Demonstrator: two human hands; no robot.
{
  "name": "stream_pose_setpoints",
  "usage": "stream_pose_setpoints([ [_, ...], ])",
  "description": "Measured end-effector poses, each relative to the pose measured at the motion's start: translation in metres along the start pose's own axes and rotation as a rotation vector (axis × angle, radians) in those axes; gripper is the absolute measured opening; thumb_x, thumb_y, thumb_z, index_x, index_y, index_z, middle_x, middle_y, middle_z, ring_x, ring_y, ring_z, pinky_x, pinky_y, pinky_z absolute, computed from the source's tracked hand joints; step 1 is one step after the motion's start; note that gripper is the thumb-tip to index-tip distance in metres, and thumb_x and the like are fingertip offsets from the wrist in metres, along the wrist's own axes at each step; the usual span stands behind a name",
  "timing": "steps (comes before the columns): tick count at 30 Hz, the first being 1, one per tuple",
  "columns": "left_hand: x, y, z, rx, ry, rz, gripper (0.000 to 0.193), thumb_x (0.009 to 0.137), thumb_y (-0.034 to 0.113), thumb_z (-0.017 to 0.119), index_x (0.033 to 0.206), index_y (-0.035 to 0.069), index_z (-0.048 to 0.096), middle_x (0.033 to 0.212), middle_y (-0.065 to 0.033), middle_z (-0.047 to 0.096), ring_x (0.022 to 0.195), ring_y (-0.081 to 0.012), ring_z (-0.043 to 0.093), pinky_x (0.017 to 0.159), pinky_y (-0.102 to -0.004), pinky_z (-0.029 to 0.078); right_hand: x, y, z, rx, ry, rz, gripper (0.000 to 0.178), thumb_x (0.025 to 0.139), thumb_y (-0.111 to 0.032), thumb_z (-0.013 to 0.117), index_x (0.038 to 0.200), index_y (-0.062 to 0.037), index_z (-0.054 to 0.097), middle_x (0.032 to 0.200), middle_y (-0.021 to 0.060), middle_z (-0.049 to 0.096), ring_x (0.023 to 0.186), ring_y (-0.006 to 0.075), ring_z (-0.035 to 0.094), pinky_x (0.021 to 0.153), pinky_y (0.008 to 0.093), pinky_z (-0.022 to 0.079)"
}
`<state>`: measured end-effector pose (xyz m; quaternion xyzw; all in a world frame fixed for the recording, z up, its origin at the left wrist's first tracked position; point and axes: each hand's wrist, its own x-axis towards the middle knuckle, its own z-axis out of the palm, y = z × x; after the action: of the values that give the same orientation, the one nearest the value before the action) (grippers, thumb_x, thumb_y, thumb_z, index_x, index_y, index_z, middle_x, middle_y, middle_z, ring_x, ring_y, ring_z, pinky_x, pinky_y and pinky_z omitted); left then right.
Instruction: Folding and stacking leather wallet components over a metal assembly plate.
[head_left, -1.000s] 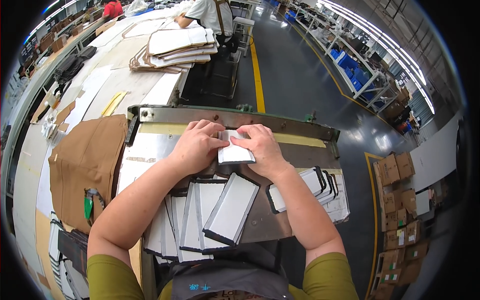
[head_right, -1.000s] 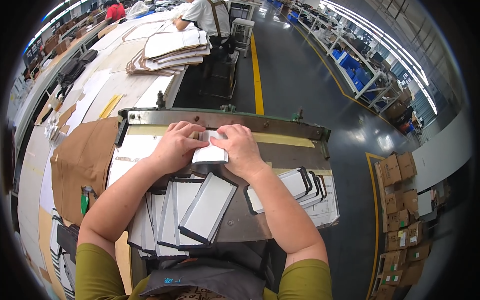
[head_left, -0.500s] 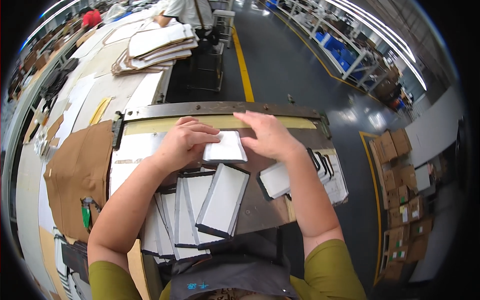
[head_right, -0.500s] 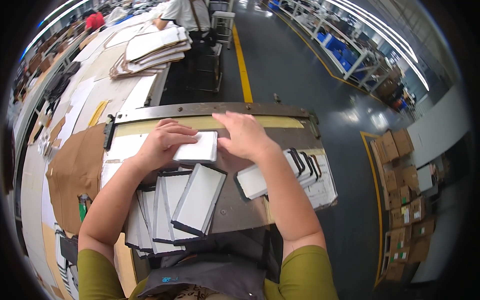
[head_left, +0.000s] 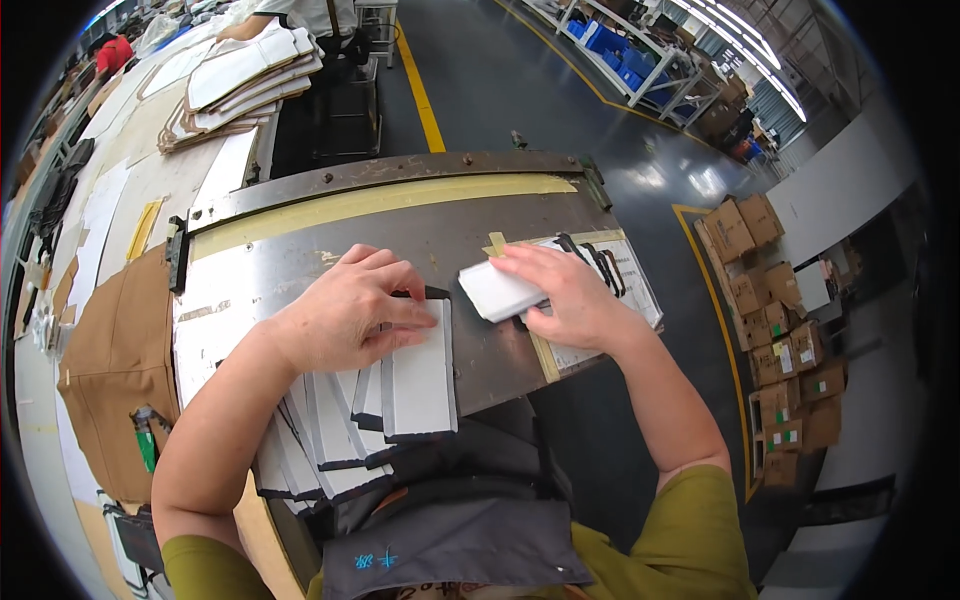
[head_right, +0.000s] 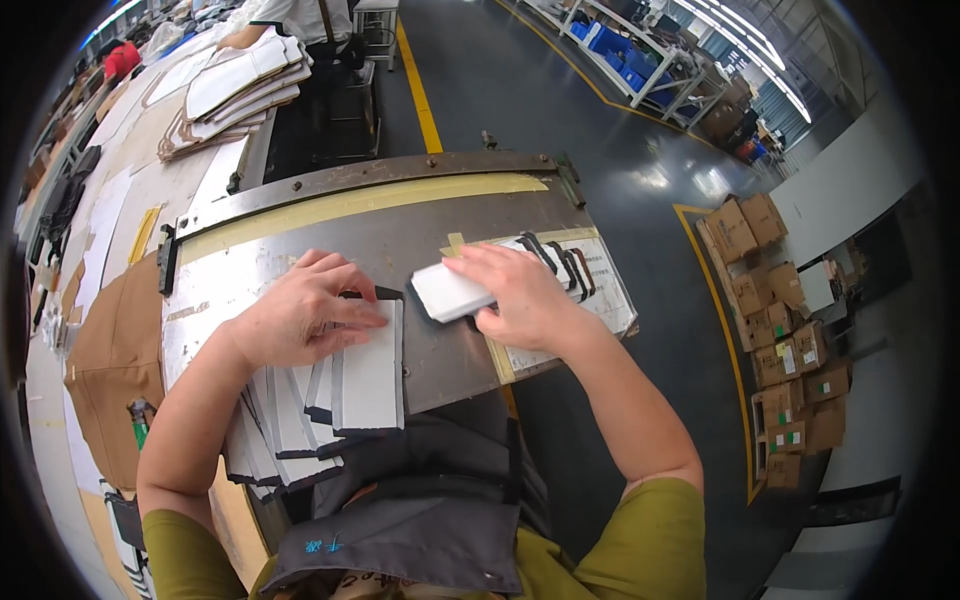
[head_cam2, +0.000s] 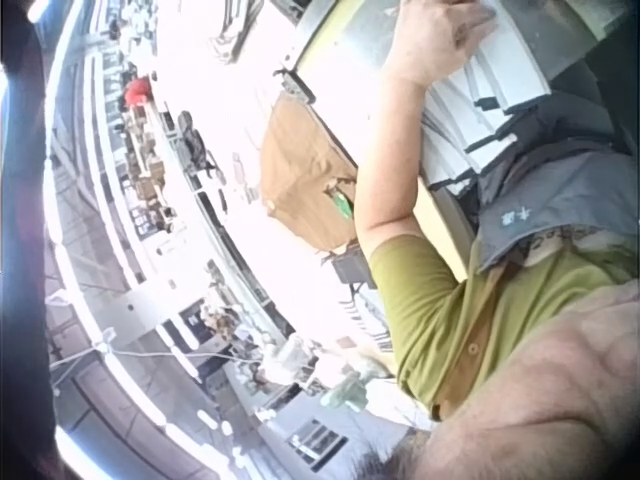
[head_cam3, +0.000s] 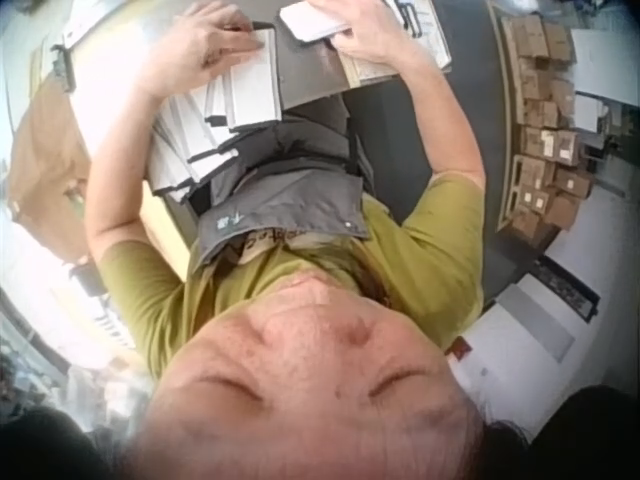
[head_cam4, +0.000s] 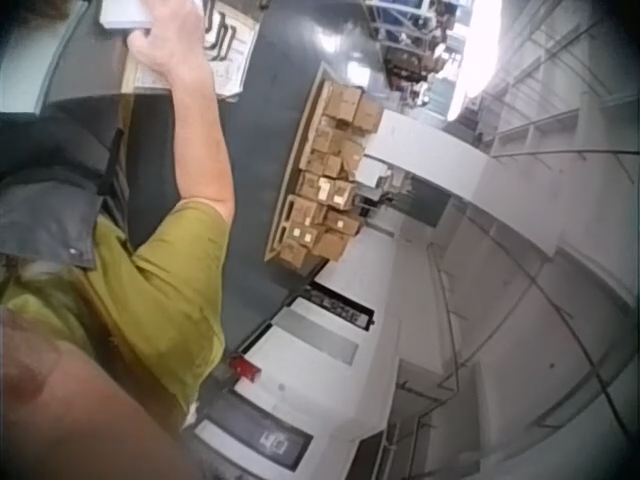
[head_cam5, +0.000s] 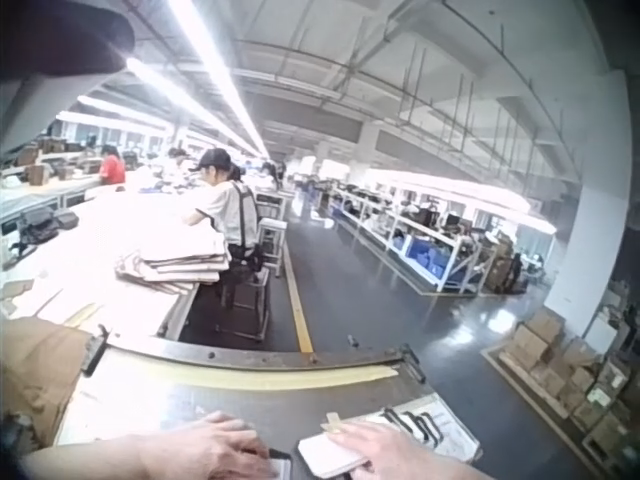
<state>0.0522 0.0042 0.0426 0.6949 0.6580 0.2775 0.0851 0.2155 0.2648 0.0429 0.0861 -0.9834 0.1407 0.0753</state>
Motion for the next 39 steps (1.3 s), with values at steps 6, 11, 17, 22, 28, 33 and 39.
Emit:
stream_pose_setpoints([
  [6,0.003,-0.005,0.01,0.087,-0.048,0.066,0.029,0.083,0.014,0.072,0.112,0.009,0.07,0.12,-0.0065,0.064,0.114,-0.0272,0.056,0.104,-0.0422,0.038,0.009,-0.008,0.018,0.53,0.155,0.168,0.032,0.091,-0.013,0.07,0.12,-0.0008,0.068,0.107,0.0129,0.074,0.099,0.0208,0.07,0.088,0.0305,0.054],
  [11,0.003,-0.006,0.018,0.052,0.048,0.134,0.056,0.085,0.017,0.071,0.136,0.006,0.051,0.143,-0.0107,0.051,0.125,-0.0327,0.051,0.109,-0.0447,0.036,0.014,-0.016,0.039,1.03,0.231,0.373,0.026,0.1,-0.02,0.063,0.113,0.0005,0.07,0.088,-0.003,0.068,0.081,0.0027,0.057,0.073,0.021,0.048],
  [17,0.003,-0.003,0.01,0.07,0.165,-0.007,0.054,0.084,0.014,0.072,0.133,0.004,0.051,0.136,-0.0157,0.052,0.126,-0.034,0.049,0.108,-0.0449,0.036,0.009,-0.013,0.042,0.886,0.21,0.349,0.045,0.104,-0.041,0.054,0.109,0.0011,0.07,0.082,-0.0039,0.061,0.075,0.0048,0.05,0.066,0.0227,0.041],
  [22,0.004,0.002,0.01,0.012,0.263,-0.041,0.054,0.084,0.014,0.072,0.133,0.004,0.051,0.132,-0.0162,0.052,0.124,-0.0341,0.049,0.105,-0.0451,0.037,0.009,-0.016,0.045,0.952,0.194,0.334,0.046,0.104,-0.041,0.053,0.116,0.001,0.067,0.087,-0.0014,0.061,0.082,0.0063,0.054,0.071,0.0236,0.044],
  [28,0.004,-0.007,0.019,-0.02,-0.064,0.006,0.046,0.09,0.024,0.069,0.132,0.009,0.058,0.131,-0.0109,0.057,0.123,-0.0316,0.051,0.107,-0.0447,0.036,0.014,-0.027,0.05,0.537,0.357,0.159,0.027,0.099,-0.017,0.062,0.118,0.0024,0.067,0.102,0.0081,0.069,0.093,0.0125,0.063,0.082,0.0285,0.051],
  [33,0.003,-0.009,0.027,0.14,-0.052,0.106,0.039,0.095,0.033,0.062,0.13,0.016,0.063,0.136,-0.0054,0.057,0.128,-0.0273,0.05,0.11,-0.0435,0.035,0.04,0.044,0.014,1.075,0.706,0.557,0.031,0.098,-0.028,0.067,0.076,-0.007,0.062,0.075,-0.0041,0.061,0.067,0.0024,0.047,0.059,0.0226,0.039],
  [39,0.002,-0.008,0.017,-0.006,-0.05,0.055,0.046,0.093,0.031,0.065,0.133,0.01,0.059,0.136,-0.0091,0.057,0.128,-0.0304,0.049,0.11,-0.0456,0.035,0.09,0.091,-0.038,0.961,1.287,0.32,0.018,0.091,-0.014,0.072,0.1,0.0012,0.068,0.096,0.0052,0.07,0.082,0.009,0.061,0.073,0.0258,0.049],
])
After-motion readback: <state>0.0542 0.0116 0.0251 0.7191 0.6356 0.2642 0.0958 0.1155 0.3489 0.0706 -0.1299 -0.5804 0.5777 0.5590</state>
